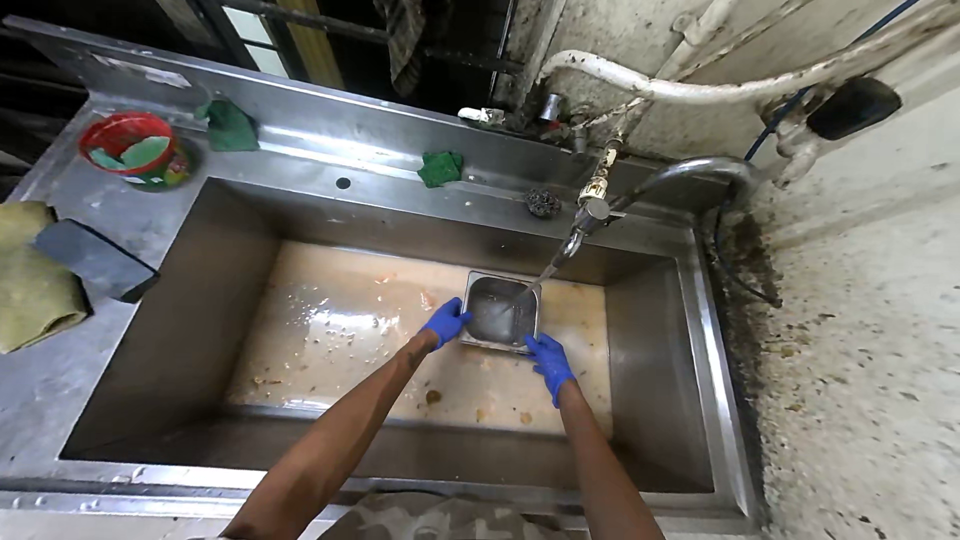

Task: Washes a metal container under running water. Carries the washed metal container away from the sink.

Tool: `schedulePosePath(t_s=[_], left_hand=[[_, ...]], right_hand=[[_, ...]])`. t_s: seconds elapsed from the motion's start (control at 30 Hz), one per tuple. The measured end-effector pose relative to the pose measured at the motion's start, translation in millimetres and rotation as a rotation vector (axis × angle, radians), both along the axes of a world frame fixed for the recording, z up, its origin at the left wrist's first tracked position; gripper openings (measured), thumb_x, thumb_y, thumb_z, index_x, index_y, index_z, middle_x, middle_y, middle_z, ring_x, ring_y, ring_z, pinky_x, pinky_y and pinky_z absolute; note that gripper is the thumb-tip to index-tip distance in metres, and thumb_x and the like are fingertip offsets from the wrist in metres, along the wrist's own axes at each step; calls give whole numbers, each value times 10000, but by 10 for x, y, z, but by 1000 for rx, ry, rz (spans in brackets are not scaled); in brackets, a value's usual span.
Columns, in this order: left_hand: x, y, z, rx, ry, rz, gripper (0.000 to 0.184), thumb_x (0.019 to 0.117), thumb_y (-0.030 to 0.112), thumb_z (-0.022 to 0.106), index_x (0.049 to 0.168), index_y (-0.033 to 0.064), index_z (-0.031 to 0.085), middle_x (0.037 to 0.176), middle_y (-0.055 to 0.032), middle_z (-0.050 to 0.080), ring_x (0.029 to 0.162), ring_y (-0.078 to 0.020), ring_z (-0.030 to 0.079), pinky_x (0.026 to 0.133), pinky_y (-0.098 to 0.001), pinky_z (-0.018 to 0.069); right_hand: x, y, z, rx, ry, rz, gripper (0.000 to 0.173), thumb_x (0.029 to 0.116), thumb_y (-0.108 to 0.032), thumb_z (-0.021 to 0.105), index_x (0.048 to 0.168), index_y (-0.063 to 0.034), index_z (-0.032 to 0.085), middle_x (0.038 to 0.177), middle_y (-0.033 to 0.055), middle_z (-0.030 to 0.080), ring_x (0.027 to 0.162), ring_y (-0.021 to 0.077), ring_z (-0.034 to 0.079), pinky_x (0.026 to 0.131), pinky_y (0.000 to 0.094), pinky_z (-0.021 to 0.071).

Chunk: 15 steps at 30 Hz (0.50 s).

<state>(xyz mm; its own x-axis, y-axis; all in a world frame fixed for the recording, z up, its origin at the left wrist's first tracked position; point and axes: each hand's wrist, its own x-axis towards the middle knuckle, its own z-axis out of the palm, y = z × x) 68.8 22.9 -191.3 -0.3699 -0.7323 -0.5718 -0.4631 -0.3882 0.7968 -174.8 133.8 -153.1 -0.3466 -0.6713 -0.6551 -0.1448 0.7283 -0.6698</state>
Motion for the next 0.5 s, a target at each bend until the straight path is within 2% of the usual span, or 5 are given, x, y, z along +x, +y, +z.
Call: schedulePosePath(t_s=[0.07, 0.23, 0.5], left_hand=[[3, -1, -5, 3, -6, 1, 275, 1046, 237, 599, 1147, -18, 585, 1014, -226, 637, 918, -343, 645, 836, -545, 535], [11, 6, 37, 9, -5, 1, 302, 1052, 249, 594, 1162, -32, 589, 1039, -238, 636, 948, -356, 644, 863, -556, 532], [6, 2, -5, 9, -3, 15, 293, 1045, 261, 606, 1148, -13, 600, 1026, -222, 646, 938, -344, 649, 856, -553, 532]], right_hand=[[-18, -30, -85, -7, 4, -9, 305, 1043, -335, 630, 1115, -43, 680, 1104, 170, 717, 1040, 310, 689, 843, 534, 556], [3, -32, -44, 0, -4, -17, 317, 1045, -317, 628, 1187, -37, 675, 1155, 176, 712, 1062, 311, 690, 859, 528, 558], [-14, -44, -78, 12, -5, -23, 308, 1041, -327, 635, 1191, -63, 679, 1159, 152, 723, 1079, 295, 688, 861, 528, 554]])
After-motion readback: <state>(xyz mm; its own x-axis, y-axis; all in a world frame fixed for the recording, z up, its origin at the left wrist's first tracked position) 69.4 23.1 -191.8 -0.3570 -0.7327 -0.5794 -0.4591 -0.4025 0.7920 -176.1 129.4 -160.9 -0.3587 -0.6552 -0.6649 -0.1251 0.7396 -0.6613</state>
